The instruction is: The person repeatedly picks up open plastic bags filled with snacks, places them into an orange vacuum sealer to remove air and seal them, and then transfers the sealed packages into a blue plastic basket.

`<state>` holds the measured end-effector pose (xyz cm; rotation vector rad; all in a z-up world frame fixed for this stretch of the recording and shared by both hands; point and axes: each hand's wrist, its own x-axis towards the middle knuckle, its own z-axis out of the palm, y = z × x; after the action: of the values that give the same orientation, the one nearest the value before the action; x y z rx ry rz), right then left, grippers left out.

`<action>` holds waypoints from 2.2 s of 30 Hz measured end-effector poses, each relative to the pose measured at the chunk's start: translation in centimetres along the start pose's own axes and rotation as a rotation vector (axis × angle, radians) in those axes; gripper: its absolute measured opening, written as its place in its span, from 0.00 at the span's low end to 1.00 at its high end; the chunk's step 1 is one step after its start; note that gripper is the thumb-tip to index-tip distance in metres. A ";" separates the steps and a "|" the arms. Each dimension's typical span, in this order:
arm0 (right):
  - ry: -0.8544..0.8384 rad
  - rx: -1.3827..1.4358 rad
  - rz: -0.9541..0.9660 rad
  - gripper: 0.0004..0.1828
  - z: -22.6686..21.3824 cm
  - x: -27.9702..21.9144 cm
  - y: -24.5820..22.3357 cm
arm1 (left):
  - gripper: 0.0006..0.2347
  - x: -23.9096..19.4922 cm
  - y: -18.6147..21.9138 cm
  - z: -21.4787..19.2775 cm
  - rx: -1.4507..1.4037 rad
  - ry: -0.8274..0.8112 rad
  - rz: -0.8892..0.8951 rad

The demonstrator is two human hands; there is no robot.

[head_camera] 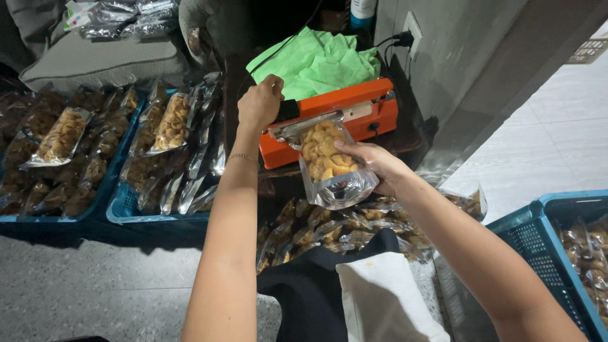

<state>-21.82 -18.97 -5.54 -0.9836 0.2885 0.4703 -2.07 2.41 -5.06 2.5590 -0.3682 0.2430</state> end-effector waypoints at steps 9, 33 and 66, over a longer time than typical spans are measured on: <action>0.033 -0.019 -0.018 0.31 0.1 -0.2 0.0 | 0.14 0.0 0.1 -0.1 0.021 -0.002 0.002; 0.041 -0.060 -0.018 0.30 0.3 -0.2 -0.1 | 0.14 -0.1 -0.1 0.2 0.044 0.033 0.046; -0.090 -0.278 -0.235 0.47 -5.4 -4.5 5.7 | 0.07 -2.1 11.5 -3.5 -0.135 0.151 0.993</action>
<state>-28.68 -21.97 -10.57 -1.2464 0.0239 0.3436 -7.99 -4.65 2.96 2.0035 -1.5059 0.7211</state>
